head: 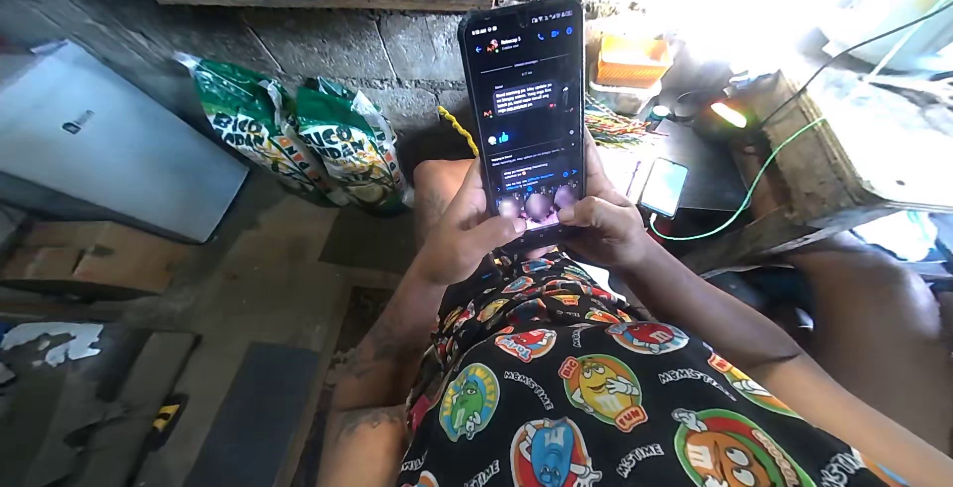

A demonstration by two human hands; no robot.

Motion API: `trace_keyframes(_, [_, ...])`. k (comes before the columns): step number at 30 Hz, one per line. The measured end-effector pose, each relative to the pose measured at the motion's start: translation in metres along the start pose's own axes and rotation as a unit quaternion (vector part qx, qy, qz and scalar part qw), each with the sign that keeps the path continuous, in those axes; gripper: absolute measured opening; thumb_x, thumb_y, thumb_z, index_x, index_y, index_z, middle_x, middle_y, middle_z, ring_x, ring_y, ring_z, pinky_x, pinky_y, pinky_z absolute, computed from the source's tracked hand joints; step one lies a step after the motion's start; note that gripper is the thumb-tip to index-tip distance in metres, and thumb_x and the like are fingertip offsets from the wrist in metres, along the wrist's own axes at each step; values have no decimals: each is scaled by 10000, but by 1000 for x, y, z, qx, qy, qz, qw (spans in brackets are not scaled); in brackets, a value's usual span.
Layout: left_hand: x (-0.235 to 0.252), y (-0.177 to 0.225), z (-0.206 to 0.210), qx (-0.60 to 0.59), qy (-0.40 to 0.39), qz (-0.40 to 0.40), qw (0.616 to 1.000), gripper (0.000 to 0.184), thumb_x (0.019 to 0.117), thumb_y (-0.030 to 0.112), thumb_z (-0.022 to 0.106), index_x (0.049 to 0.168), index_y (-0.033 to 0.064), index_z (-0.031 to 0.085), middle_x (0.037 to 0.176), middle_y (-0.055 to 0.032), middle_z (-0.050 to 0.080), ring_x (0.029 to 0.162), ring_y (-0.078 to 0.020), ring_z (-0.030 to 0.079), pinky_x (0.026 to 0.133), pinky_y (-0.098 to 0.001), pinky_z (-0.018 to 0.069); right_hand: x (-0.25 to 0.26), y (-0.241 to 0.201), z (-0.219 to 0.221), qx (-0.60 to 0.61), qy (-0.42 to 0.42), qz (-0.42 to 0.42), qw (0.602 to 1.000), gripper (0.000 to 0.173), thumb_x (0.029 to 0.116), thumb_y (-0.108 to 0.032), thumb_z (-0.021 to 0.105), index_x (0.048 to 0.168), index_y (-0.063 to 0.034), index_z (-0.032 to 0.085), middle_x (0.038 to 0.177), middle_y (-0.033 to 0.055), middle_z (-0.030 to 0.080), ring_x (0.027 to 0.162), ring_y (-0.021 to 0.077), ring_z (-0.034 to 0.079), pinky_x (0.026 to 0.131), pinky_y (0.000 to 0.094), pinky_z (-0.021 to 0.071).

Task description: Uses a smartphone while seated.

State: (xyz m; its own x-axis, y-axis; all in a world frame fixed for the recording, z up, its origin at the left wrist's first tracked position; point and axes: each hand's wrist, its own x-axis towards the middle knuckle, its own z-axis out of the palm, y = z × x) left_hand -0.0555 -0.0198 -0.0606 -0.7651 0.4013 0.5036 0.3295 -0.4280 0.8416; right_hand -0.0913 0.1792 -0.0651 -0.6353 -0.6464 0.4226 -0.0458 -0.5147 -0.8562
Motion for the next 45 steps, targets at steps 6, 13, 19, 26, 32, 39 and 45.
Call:
trace_keyframes(6, [0, -2, 3, 25, 7, -17, 1000, 585, 884, -9, 518, 1421, 156, 355, 1140, 18, 655, 907, -72, 685, 758, -242, 607, 0, 4, 3, -20, 81, 9, 996, 655, 1007, -398, 494, 1577, -370, 172, 1250, -5, 623, 948, 141, 712, 582, 332, 630])
trace_keyframes(13, [6, -7, 0, 70, 43, -28, 996, 474, 961, 95, 533, 1408, 172, 395, 1137, 72, 666, 948, -26, 671, 812, -216, 584, 7, 8, -3, -26, 116, 35, 992, 584, 1031, -457, 405, 1568, -365, 195, 1193, 2, 664, 862, 159, 730, 560, 326, 623])
trace_keyframes(19, [6, -14, 0, 275, 114, -24, 955, 702, 1035, 611, 386, 1513, 99, 342, 1281, 66, 580, 1140, 41, 573, 953, -189, 522, 4, 16, -9, 6, 139, 60, 988, 519, 1036, -538, 334, 1497, -299, 329, 1153, 40, 692, 864, 216, 738, 558, 368, 622])
trace_keyframes(26, [13, -12, -11, 327, 148, -7, 933, 781, 1017, 669, 356, 1521, 74, 389, 1253, 31, 591, 1014, 16, 576, 855, -190, 508, -7, 19, -21, 9, 177, 56, 983, 535, 1025, -575, 340, 1434, -250, 459, 1158, 49, 707, 903, 204, 738, 609, 371, 631])
trace_keyframes(32, [14, 11, -36, 357, 226, 25, 906, 543, 1076, 466, 369, 1503, 131, 389, 1405, 88, 548, 883, 60, 559, 725, -140, 455, -22, 7, -36, -3, 234, 31, 972, 529, 1045, -488, 255, 1421, -187, 473, 1135, 80, 709, 909, 218, 731, 698, 396, 636])
trace_keyframes(39, [9, 37, -65, 279, 320, 90, 901, 426, 1097, 237, 303, 1506, 116, 293, 1257, 61, 639, 728, 6, 593, 582, -134, 467, -40, -22, -50, 10, 266, -7, 964, 539, 1067, -517, 213, 1426, -220, 483, 1172, 99, 694, 966, 244, 723, 722, 426, 634])
trace_keyframes(45, [6, 44, -75, 224, 293, 78, 926, 630, 978, -37, 287, 1544, 156, 90, 1433, -14, 547, 669, -6, 600, 524, -138, 459, -80, -59, -97, -50, 391, -100, 914, 510, 1085, -517, 268, 1433, -227, 502, 1207, 87, 692, 989, 238, 720, 749, 426, 632])
